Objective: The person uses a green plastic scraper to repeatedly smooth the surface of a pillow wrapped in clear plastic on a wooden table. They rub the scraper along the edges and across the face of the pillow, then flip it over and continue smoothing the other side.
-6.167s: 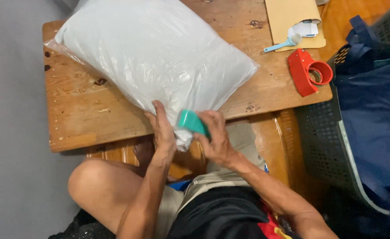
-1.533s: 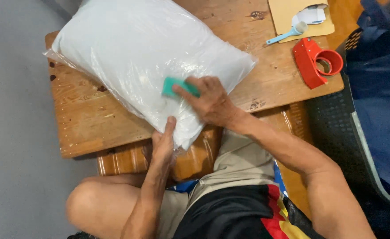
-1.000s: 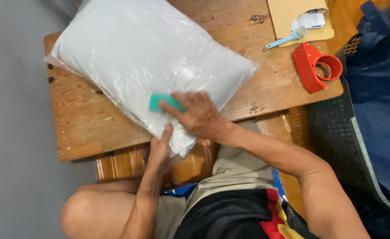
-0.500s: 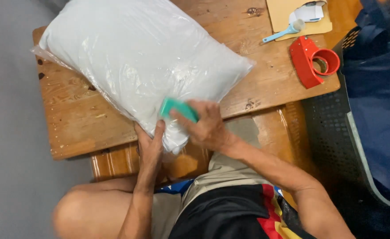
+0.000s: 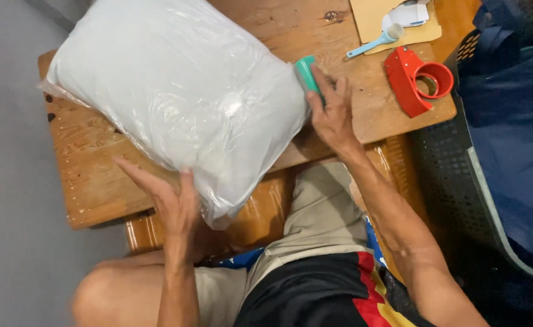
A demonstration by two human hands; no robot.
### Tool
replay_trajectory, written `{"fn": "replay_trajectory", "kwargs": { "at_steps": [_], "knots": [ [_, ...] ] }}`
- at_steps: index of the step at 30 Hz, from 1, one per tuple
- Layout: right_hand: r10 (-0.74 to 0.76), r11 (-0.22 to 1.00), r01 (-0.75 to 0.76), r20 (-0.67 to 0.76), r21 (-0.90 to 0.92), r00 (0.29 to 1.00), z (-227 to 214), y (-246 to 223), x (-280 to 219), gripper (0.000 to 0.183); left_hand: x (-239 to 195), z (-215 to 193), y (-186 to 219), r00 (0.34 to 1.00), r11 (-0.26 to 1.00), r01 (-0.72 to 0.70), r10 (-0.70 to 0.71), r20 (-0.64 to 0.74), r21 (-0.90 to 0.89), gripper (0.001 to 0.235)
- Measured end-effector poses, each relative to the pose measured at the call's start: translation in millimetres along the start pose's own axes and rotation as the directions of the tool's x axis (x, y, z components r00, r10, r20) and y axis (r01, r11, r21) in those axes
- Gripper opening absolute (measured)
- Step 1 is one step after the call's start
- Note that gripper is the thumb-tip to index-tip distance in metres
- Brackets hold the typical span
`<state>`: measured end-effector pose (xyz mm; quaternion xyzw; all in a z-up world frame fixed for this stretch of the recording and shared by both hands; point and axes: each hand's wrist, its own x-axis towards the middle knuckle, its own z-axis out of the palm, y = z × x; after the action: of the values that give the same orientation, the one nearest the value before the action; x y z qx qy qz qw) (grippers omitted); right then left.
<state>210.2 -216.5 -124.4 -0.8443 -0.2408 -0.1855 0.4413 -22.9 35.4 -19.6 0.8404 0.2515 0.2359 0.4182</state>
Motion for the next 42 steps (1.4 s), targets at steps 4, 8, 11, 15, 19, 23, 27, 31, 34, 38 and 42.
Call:
{"fn": "replay_trajectory", "kwargs": {
  "at_steps": [4, 8, 11, 15, 19, 23, 27, 31, 34, 38, 42],
  "knots": [
    [-0.007, 0.997, 0.004, -0.045, -0.071, 0.999, 22, -6, -17, 0.046, 38, 33, 45, 0.973, 0.966, -0.222, 0.229, -0.036, 0.131, 0.079],
    [0.034, 0.987, -0.041, -0.05, -0.153, 0.998, 2, -49, -16, 0.049, 58, 77, 33, 0.917, 0.696, -0.396, 0.328, 0.225, 0.599, 0.081],
    [-0.129, 0.978, 0.13, 0.013, -0.166, 0.991, -5, -101, -13, 0.055, 55, 77, 21, 0.911, 0.649, -0.412, 0.301, 0.281, 0.639, 0.079],
    [-0.437, 0.837, 0.437, 0.078, -0.33, 0.896, 21, -145, -5, 0.05, 41, 73, -22, 0.886, 0.738, -0.438, 0.45, 0.108, 0.513, 0.075],
    [-0.394, 0.82, 0.312, -0.078, -0.48, 0.916, 49, -117, 45, 0.045, 26, 74, -45, 0.885, 0.763, -0.431, 0.462, 0.06, 0.481, 0.076],
    [0.118, 0.935, -0.059, 0.15, -0.349, 0.982, 62, -72, 81, 0.033, 21, 81, -51, 0.878, 0.767, -0.434, 0.479, 0.03, 0.472, 0.078],
    [0.14, 0.893, -0.003, 0.271, -0.451, 0.952, 18, -77, 50, 0.031, 22, 81, -53, 0.875, 0.769, -0.432, 0.483, 0.014, 0.472, 0.078],
    [0.362, 0.821, -0.109, 0.363, -0.56, 0.859, -40, -42, 0, 0.036, 22, 80, -43, 0.875, 0.763, -0.437, 0.484, 0.027, 0.477, 0.077],
    [0.544, 0.748, -0.134, 0.484, -0.65, 0.685, -76, -14, -14, 0.033, 24, 79, -45, 0.878, 0.793, -0.441, 0.479, 0.017, 0.421, 0.077],
    [0.359, 0.933, -0.334, 0.336, -0.132, 0.871, -84, -51, 15, 0.048, 23, 77, -57, 0.886, 0.81, -0.429, 0.464, 0.011, 0.399, 0.08],
    [0.09, 0.677, -0.251, 0.26, 0.692, 0.961, -3, 21, 56, 0.054, 23, 70, -69, 0.892, 0.834, -0.424, 0.452, 0.004, 0.354, 0.081]
  ]
}}
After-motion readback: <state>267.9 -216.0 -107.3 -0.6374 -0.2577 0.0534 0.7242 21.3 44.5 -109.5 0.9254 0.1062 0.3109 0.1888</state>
